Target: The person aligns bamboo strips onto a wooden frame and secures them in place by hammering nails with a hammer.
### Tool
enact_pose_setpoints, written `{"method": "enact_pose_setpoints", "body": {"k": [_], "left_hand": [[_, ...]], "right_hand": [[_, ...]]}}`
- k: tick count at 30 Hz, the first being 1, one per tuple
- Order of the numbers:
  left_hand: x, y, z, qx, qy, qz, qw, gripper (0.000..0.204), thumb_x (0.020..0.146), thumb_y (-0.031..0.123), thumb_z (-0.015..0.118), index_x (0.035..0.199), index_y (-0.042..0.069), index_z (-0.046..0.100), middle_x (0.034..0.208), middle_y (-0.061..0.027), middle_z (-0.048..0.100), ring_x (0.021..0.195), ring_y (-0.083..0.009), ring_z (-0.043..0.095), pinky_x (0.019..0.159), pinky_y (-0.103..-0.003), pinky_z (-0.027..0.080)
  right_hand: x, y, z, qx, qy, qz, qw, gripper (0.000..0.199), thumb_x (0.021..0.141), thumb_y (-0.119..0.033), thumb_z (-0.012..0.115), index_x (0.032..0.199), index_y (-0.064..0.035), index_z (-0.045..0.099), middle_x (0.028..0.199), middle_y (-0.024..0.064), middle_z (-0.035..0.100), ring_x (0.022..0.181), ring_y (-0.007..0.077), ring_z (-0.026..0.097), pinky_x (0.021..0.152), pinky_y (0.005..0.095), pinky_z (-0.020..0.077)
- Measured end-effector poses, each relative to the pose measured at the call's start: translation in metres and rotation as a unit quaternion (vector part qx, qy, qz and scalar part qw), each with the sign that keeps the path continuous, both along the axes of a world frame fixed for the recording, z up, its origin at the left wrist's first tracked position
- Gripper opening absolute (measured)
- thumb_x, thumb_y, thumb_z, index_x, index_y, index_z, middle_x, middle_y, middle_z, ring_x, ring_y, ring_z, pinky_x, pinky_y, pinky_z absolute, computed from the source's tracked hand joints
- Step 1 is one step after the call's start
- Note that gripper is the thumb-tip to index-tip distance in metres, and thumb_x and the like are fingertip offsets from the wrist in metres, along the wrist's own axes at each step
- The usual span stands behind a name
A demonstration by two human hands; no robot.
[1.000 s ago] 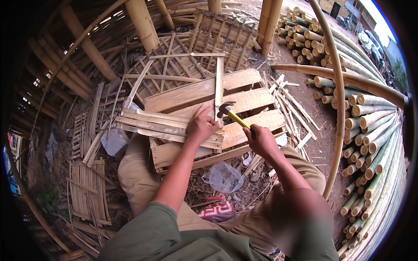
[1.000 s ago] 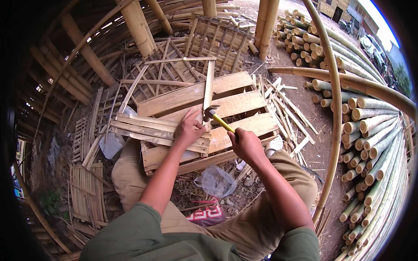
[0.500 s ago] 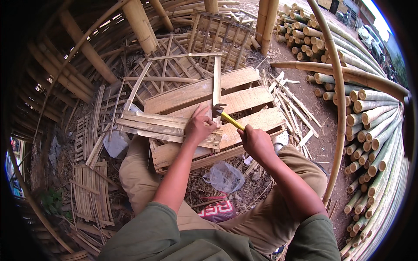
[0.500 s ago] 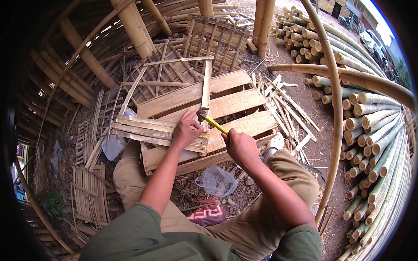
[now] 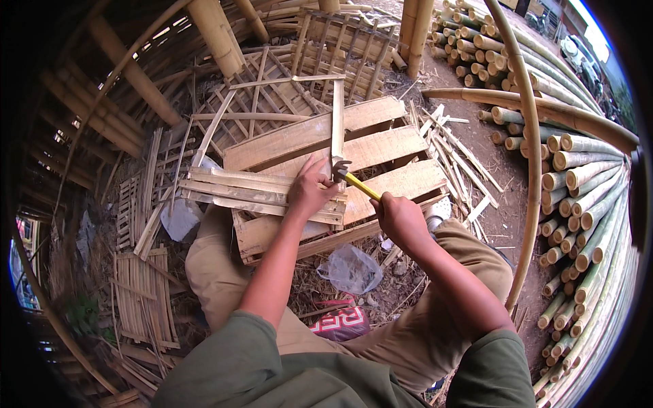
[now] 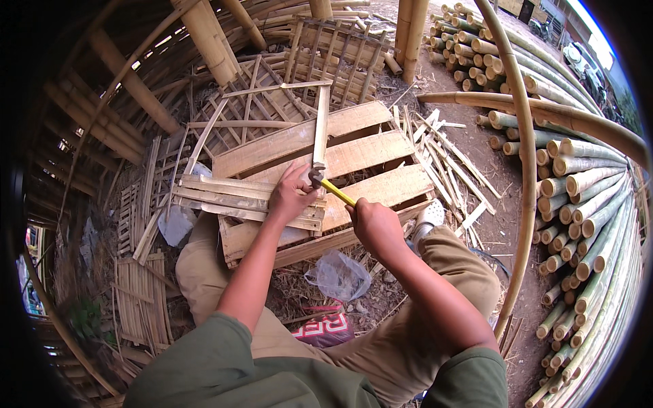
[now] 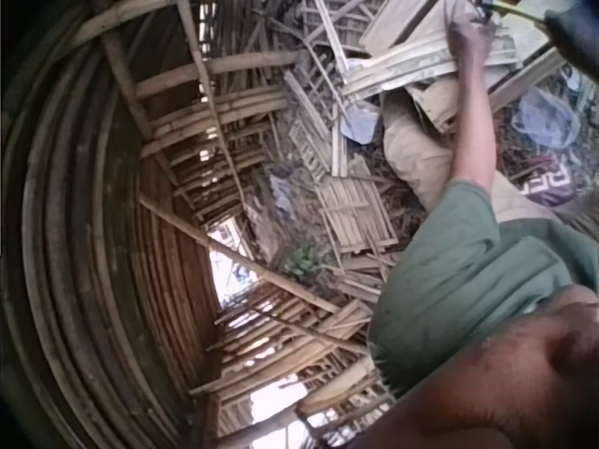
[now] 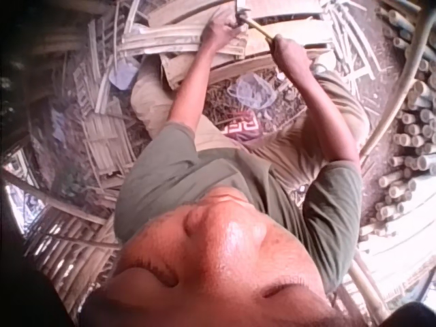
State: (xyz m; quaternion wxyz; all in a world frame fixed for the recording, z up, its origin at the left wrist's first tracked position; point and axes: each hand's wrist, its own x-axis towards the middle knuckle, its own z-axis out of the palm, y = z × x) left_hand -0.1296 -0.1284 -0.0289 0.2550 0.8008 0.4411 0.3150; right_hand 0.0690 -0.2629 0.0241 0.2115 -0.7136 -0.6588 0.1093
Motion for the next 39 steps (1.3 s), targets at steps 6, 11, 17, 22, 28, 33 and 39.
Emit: {"method": "enact_pose_setpoints", "body": {"k": [6, 11, 17, 22, 28, 33, 39], "left_hand": [[0.003, 0.001, -0.001, 0.028, 0.000, 0.000, 1.000, 0.018, 0.073, 0.018, 0.078, 0.065, 0.005, 0.068, 0.136, -0.0128, 0.057, 0.139, -0.0293, 0.039, 0.111, -0.035, 0.035], [-0.001, 0.001, -0.002, 0.036, -0.005, 0.014, 0.999, 0.018, 0.073, 0.019, 0.079, 0.066, 0.005, 0.069, 0.131, -0.0123, 0.061, 0.133, -0.0296, 0.047, 0.108, -0.036, 0.039], [0.002, 0.003, -0.006, 0.040, -0.008, -0.004, 0.999, 0.017, 0.073, 0.020, 0.079, 0.067, 0.007, 0.071, 0.120, -0.0110, 0.067, 0.126, -0.0290, 0.053, 0.105, -0.037, 0.042], [0.001, 0.004, -0.007, 0.036, -0.025, -0.003, 0.999, 0.016, 0.073, 0.020, 0.078, 0.067, 0.007, 0.072, 0.117, -0.0087, 0.069, 0.122, -0.0293, 0.056, 0.102, -0.039, 0.045], [0.002, 0.009, -0.011, 0.038, -0.031, -0.012, 0.999, 0.016, 0.074, 0.017, 0.080, 0.068, 0.005, 0.071, 0.116, -0.0130, 0.069, 0.117, -0.0292, 0.061, 0.100, -0.037, 0.046], [0.013, 0.012, 0.007, -0.040, -0.051, 0.029, 0.997, 0.019, 0.076, 0.019, 0.079, 0.070, 0.003, 0.070, 0.115, -0.0128, 0.069, 0.102, -0.0288, 0.067, 0.089, -0.035, 0.051], [0.022, 0.037, 0.020, -0.073, -0.063, 0.052, 0.994, 0.018, 0.077, 0.020, 0.078, 0.075, 0.003, 0.073, 0.110, -0.0112, 0.072, 0.102, -0.0274, 0.068, 0.090, -0.035, 0.051]], "right_hand": [[0.000, 0.014, -0.021, 0.012, 0.073, -0.069, 0.995, 0.043, 0.094, -0.034, 0.060, 0.073, 0.0029, 0.057, 0.066, 0.0263, 0.060, 0.063, 0.0459, 0.060, 0.060, 0.0509, 0.0481], [-0.022, 0.035, -0.025, -0.032, 0.262, -0.111, 0.958, 0.041, 0.084, -0.035, 0.074, 0.076, 0.0021, 0.057, 0.064, 0.0199, 0.061, 0.063, 0.0370, 0.063, 0.061, 0.0440, 0.0482], [-0.026, 0.071, -0.056, -0.026, 0.320, -0.090, 0.943, 0.031, 0.082, -0.025, 0.075, 0.081, 0.0010, 0.058, 0.074, 0.0179, 0.064, 0.071, 0.0328, 0.064, 0.067, 0.0415, 0.0490], [-0.040, 0.087, -0.057, -0.053, 0.336, -0.098, 0.935, 0.025, 0.078, -0.019, 0.075, 0.079, 0.0005, 0.059, 0.078, 0.0188, 0.066, 0.073, 0.0325, 0.065, 0.067, 0.0409, 0.0500], [-0.047, 0.098, -0.056, -0.059, 0.343, -0.178, 0.920, 0.019, 0.073, -0.010, 0.073, 0.081, 0.0012, 0.060, 0.082, 0.0195, 0.068, 0.077, 0.0309, 0.069, 0.070, 0.0397, 0.0525], [-0.038, 0.106, -0.046, -0.057, 0.368, -0.209, 0.904, 0.030, 0.070, -0.010, 0.081, 0.082, -0.0014, 0.056, 0.076, 0.0109, 0.066, 0.069, 0.0162, 0.064, 0.060, 0.0347, 0.0504], [-0.031, 0.129, -0.037, -0.012, 0.357, -0.179, 0.917, 0.032, 0.073, -0.013, 0.084, 0.082, -0.0020, 0.055, 0.075, 0.0096, 0.066, 0.068, 0.0161, 0.063, 0.058, 0.0335, 0.0500]]}}
